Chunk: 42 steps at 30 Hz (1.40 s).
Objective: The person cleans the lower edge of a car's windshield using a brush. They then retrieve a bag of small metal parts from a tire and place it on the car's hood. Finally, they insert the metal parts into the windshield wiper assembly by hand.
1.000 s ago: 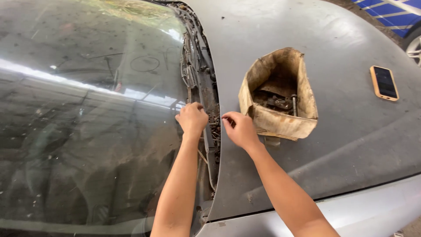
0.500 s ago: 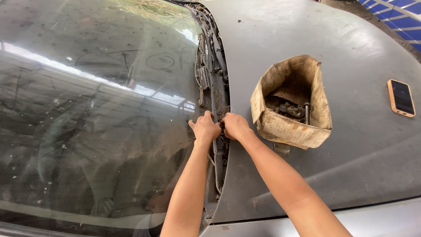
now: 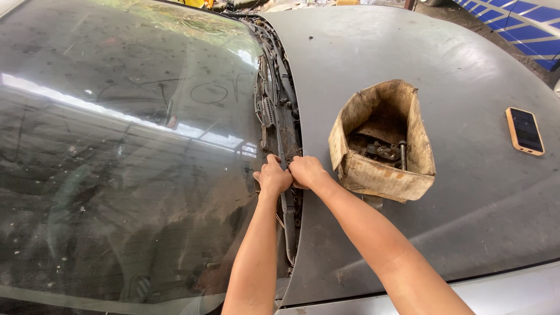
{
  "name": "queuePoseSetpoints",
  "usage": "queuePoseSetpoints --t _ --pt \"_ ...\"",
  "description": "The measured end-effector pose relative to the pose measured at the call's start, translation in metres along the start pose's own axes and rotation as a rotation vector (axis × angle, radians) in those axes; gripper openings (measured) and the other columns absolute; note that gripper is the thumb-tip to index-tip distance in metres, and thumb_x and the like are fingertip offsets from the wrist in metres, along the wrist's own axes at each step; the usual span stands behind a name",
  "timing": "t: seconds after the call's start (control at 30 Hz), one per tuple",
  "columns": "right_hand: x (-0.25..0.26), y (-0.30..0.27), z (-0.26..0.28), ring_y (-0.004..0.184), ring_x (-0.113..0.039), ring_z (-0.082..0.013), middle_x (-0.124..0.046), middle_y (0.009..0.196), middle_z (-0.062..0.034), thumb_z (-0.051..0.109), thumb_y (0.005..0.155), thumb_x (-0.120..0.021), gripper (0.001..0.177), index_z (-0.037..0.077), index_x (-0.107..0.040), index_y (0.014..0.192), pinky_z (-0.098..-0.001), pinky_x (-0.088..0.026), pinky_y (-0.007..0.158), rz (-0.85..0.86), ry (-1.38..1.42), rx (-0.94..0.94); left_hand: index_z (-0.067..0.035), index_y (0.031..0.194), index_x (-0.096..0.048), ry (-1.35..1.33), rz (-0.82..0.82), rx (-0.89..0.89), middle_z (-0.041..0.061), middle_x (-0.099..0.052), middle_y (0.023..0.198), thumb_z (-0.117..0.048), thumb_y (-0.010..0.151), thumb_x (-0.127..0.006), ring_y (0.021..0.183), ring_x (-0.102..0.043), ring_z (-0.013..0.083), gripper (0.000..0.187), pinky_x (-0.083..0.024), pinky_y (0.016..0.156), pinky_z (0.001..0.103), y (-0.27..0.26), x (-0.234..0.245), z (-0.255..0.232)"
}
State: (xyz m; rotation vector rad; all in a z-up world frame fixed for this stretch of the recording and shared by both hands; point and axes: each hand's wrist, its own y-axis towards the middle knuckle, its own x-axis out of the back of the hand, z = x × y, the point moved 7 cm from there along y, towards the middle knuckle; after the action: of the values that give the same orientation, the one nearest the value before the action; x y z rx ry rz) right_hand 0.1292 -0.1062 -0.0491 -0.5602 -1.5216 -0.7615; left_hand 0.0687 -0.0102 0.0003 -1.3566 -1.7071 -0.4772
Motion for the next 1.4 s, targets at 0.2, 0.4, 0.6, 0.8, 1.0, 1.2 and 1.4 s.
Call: queuePoseSetpoints --t 0.2,0.4,0.6,0.8,1.0,1.2,1.4 --pt "-0.020 0.004 -0.009 0.073 -0.070 -0.0357 -0.067 0.088 -0.0058 0.015 0.076 -0.066 0.007 0.010 -0.067 0.072 -0.0453 -0.059 0.066 -0.111 0.062 -0.004 -0.019 0.128 -0.042 -0.010 0.030 0.015 0.016 -0.065 0.124 -0.030 0.090 -0.069 0.128 -0.059 0.0346 0.048 -0.025 0.114 0.047 0.000 0.004 0.000" --pt "-0.004 -0.015 -0.012 0.065 -0.068 -0.0339 -0.062 0.076 -0.0054 0.010 0.080 -0.066 0.015 0.012 -0.055 0.070 -0.0435 -0.058 0.059 -0.263 0.094 -0.058 -0.022 0.125 -0.044 -0.057 0.011 0.011 0.011 -0.072 0.119 -0.037 0.084 -0.067 0.125 -0.063 0.0326 0.049 -0.030 0.110 0.044 0.015 -0.003 0.016" --pt "0.047 -0.027 -0.010 0.077 -0.069 -0.0356 -0.069 0.080 -0.0136 0.006 0.088 -0.054 0.019 0.006 -0.069 0.077 -0.0439 -0.059 0.075 -0.036 0.409 -0.238 -0.022 0.127 -0.061 -0.109 -0.175 -0.028 0.014 -0.068 0.123 -0.040 0.090 -0.065 0.128 -0.055 0.0380 0.041 -0.038 0.103 0.056 -0.009 0.022 -0.017" --pt "0.115 -0.024 -0.058 0.085 -0.070 -0.0361 -0.064 0.078 -0.0123 0.028 0.084 -0.065 0.017 0.016 -0.076 0.081 -0.0462 -0.059 0.076 -0.394 0.377 -0.359 -0.025 0.102 -0.079 -0.365 -0.454 -0.333 0.003 -0.080 0.093 -0.041 0.094 -0.067 0.099 -0.073 0.0339 0.021 -0.053 0.092 0.052 -0.026 0.056 -0.082" --pt "0.244 -0.105 -0.099 0.101 -0.072 -0.0337 -0.077 0.095 -0.0109 0.026 0.086 -0.070 0.019 0.018 -0.081 0.099 -0.0433 -0.059 0.088 -0.354 0.434 -0.504 -0.023 0.103 -0.081 -0.627 -0.355 -0.482 0.004 -0.079 0.086 -0.030 0.090 -0.072 0.091 -0.076 0.0268 0.018 -0.060 0.081 0.040 -0.053 0.056 -0.172" --pt "0.248 -0.157 -0.146 0.095 -0.074 -0.0336 -0.078 0.097 -0.0107 0.020 0.093 -0.067 0.022 0.012 -0.081 0.108 -0.0428 -0.061 0.081 -0.269 0.525 -0.644 -0.024 0.104 -0.082 -0.417 -0.232 -0.616 -0.004 -0.078 0.093 -0.034 0.091 -0.068 0.099 -0.071 0.0207 0.022 -0.058 0.094 0.036 -0.063 0.011 -0.224" --pt "0.251 -0.175 -0.146 0.108 -0.071 -0.0388 -0.076 0.111 -0.0167 0.022 0.096 -0.063 0.031 0.008 -0.077 0.120 -0.0503 -0.060 0.087 -0.148 0.493 -0.686 -0.023 0.104 -0.082 -0.362 -0.182 -0.640 -0.005 -0.076 0.100 -0.033 0.091 -0.069 0.106 -0.066 0.0190 0.021 -0.055 0.099 0.036 -0.063 -0.013 -0.238"
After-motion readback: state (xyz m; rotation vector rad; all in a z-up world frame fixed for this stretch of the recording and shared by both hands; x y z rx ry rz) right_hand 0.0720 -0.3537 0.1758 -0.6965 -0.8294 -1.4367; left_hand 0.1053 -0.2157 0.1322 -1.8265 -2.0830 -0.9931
